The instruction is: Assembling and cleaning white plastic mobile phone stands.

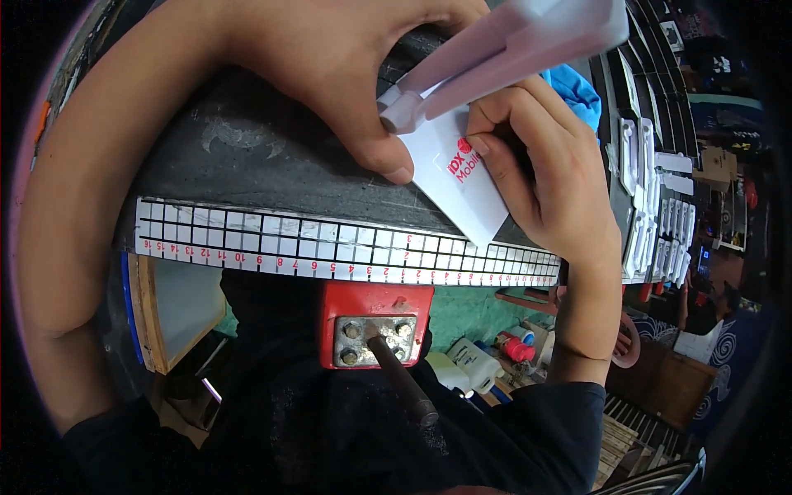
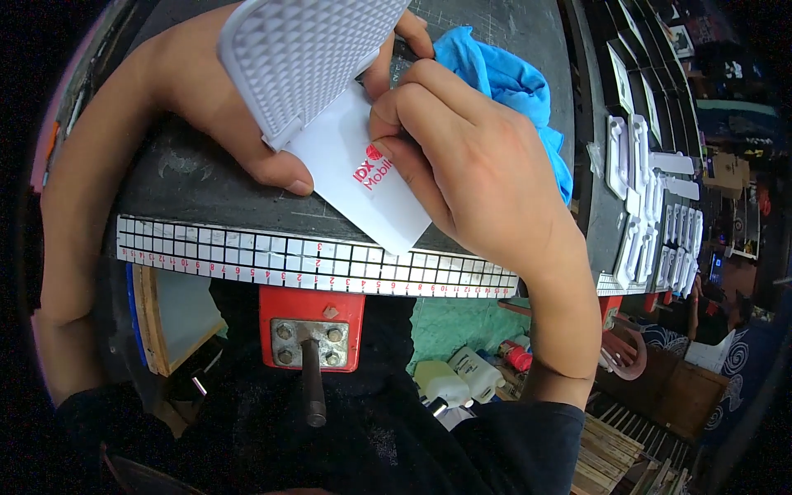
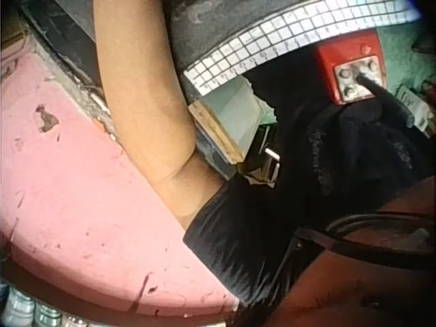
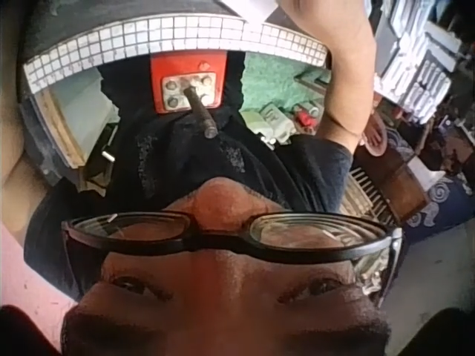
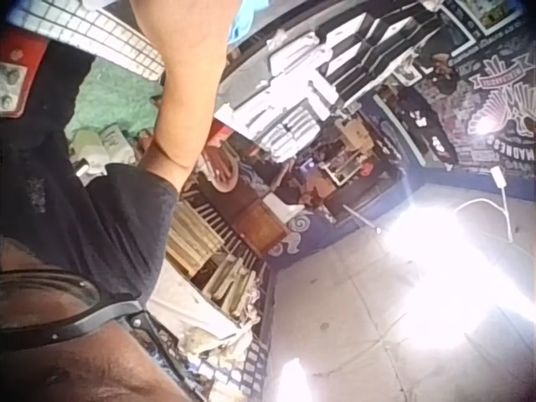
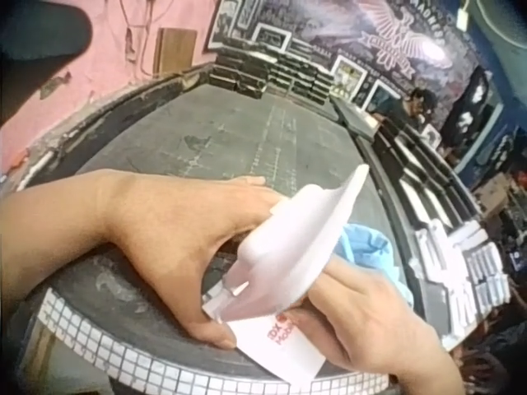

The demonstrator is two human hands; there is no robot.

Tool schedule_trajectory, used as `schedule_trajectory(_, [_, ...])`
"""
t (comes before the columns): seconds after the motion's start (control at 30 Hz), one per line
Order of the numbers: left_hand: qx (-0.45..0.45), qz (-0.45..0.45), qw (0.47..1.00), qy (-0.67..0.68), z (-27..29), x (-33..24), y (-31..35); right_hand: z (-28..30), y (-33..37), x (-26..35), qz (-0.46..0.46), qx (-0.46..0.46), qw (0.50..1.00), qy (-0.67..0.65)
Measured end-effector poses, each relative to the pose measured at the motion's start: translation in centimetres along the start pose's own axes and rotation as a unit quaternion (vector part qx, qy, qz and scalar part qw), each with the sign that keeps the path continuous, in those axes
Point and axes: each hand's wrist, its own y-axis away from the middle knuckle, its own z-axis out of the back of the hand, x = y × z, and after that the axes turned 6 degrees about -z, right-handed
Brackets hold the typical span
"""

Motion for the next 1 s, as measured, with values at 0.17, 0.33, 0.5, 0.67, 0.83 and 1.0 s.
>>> schedule_trajectory(0.17, [-0.006,-0.007,0.999,-0.032,-0.8,0.7,-0.3,0.1,0.1,0.1,0.0,0.006,1.0,-0.004])
schedule_trajectory(0.33, [0.004,0.009,1.0,-0.01,-0.8,0.8,-0.2,0.1,0.2,0.1,-0.004,0.008,1.0,-0.007])
schedule_trajectory(0.5, [-0.01,0.002,1.0,-0.021,-0.3,0.3,0.7,0.0,0.2,0.0,0.001,0.006,1.0,-0.008])
schedule_trajectory(0.67, [-0.007,-0.014,1.0,-0.015,-0.2,0.2,0.3,0.2,0.2,0.0,0.001,0.006,1.0,-0.009])
schedule_trajectory(0.83, [0.001,-0.011,1.0,-0.016,-0.2,0.2,0.2,0.3,0.3,0.1,-0.007,0.014,1.0,-0.012])
schedule_trajectory(1.0, [0.005,0.003,1.0,-0.012,-0.2,0.3,0.1,0.3,0.3,-0.1,0.004,0.011,1.0,-0.005])
